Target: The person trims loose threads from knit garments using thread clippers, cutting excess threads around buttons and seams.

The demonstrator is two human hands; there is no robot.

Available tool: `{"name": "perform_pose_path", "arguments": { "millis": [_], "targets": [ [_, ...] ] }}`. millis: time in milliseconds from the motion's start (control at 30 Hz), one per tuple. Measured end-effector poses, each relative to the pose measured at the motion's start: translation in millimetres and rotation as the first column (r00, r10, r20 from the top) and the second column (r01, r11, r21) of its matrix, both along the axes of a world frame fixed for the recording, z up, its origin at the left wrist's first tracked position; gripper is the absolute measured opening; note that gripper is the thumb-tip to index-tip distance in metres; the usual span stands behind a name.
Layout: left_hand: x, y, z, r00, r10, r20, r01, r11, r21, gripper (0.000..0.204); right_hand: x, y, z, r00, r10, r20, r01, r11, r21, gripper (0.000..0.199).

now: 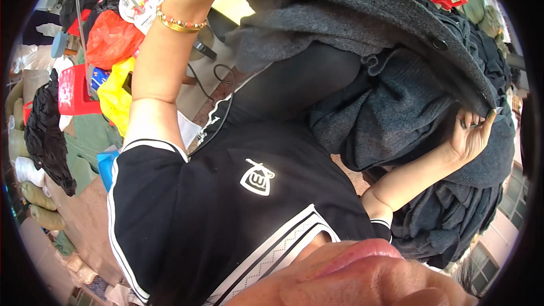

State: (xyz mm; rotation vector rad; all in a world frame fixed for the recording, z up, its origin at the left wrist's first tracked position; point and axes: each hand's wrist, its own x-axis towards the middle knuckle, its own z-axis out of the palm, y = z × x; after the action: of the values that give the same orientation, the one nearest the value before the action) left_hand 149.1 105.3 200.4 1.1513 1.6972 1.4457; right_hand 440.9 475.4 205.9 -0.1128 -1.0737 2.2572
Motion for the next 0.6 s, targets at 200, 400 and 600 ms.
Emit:
{"name": "perform_pose_path", "arguments": {
  "millis": [200, 400, 600],
  "targets": [
    [-16.2, 13.0, -27.6, 0.989, -0.099, 0.106, 0.086, 0.989, 0.124, 0.027, -12.2, 4.2, 11.7, 0.988, -0.11, 0.106, 0.11, 0.994, 0.007, 0.015],
    [-26.7, 12.6, -36.9, 0.982, -0.111, 0.152, 0.076, 0.974, 0.215, 0.033, -23.4, 11.3, 9.7, 0.99, -0.059, 0.131, 0.062, 0.998, -0.012, 0.016],
    [-38.6, 18.1, -47.4, 0.964, -0.105, 0.245, 0.031, 0.957, 0.289, 0.03, -48.6, 11.7, 9.7, 0.978, -0.099, 0.185, 0.094, 0.995, 0.036, 0.017]
  ]
}}
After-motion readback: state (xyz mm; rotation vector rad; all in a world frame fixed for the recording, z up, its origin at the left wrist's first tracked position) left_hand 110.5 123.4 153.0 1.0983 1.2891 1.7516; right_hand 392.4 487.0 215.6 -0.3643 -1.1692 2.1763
